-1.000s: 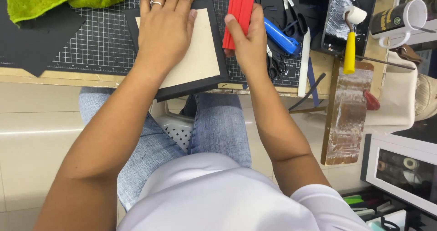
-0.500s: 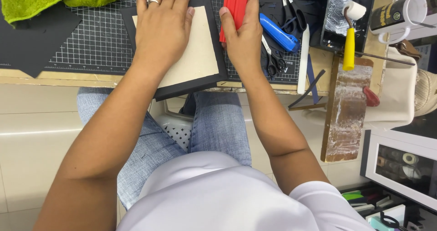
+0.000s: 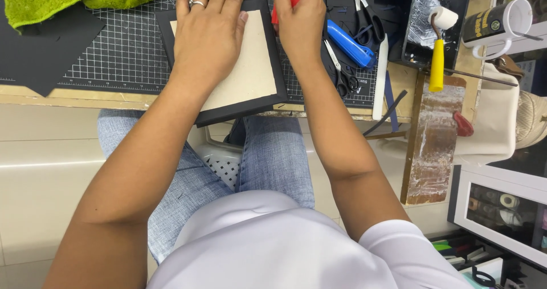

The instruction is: Assembling and covering a small box with black paper using glue and hand tools

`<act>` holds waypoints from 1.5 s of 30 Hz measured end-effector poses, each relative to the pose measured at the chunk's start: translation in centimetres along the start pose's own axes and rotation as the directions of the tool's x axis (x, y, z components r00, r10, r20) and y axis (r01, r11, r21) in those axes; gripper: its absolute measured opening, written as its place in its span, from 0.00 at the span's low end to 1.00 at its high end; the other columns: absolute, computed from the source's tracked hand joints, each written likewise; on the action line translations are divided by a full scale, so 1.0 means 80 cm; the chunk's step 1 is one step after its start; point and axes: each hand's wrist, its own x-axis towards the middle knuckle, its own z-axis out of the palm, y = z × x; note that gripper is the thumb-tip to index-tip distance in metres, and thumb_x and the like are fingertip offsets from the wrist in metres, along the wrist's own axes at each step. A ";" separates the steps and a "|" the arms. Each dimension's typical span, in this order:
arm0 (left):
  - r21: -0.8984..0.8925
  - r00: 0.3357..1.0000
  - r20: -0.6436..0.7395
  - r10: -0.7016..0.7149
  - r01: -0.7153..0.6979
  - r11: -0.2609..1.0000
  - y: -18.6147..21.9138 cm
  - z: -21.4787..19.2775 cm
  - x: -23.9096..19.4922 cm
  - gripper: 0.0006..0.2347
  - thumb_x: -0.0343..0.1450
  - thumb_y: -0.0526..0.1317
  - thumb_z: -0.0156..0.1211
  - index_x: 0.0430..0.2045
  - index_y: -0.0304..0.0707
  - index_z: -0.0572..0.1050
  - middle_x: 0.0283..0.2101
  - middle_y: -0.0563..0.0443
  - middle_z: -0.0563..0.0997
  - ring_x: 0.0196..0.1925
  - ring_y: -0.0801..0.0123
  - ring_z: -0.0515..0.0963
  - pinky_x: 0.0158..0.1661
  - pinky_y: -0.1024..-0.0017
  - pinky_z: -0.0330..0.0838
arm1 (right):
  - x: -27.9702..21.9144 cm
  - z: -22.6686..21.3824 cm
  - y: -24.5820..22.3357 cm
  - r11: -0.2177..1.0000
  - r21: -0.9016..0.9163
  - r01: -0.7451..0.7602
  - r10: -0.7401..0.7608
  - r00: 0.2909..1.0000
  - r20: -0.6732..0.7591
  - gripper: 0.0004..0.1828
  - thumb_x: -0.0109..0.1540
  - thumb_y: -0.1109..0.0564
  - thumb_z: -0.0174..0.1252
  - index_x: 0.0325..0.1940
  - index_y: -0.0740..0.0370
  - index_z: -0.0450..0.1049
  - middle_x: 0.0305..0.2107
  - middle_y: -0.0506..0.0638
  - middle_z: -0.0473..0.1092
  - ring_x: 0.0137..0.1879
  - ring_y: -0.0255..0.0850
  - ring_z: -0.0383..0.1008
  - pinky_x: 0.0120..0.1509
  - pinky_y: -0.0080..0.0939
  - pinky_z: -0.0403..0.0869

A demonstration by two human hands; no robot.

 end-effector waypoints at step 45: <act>-0.028 0.999 0.029 -0.022 0.023 0.999 0.008 -0.006 -0.001 0.14 0.80 0.43 0.51 0.55 0.38 0.77 0.49 0.41 0.82 0.52 0.43 0.75 0.63 0.43 0.52 | -0.065 -0.040 0.054 0.866 -0.086 0.493 -0.491 0.870 0.046 0.15 0.73 0.68 0.48 0.64 0.63 0.68 0.54 0.57 0.72 0.59 0.53 0.73 0.67 0.49 0.72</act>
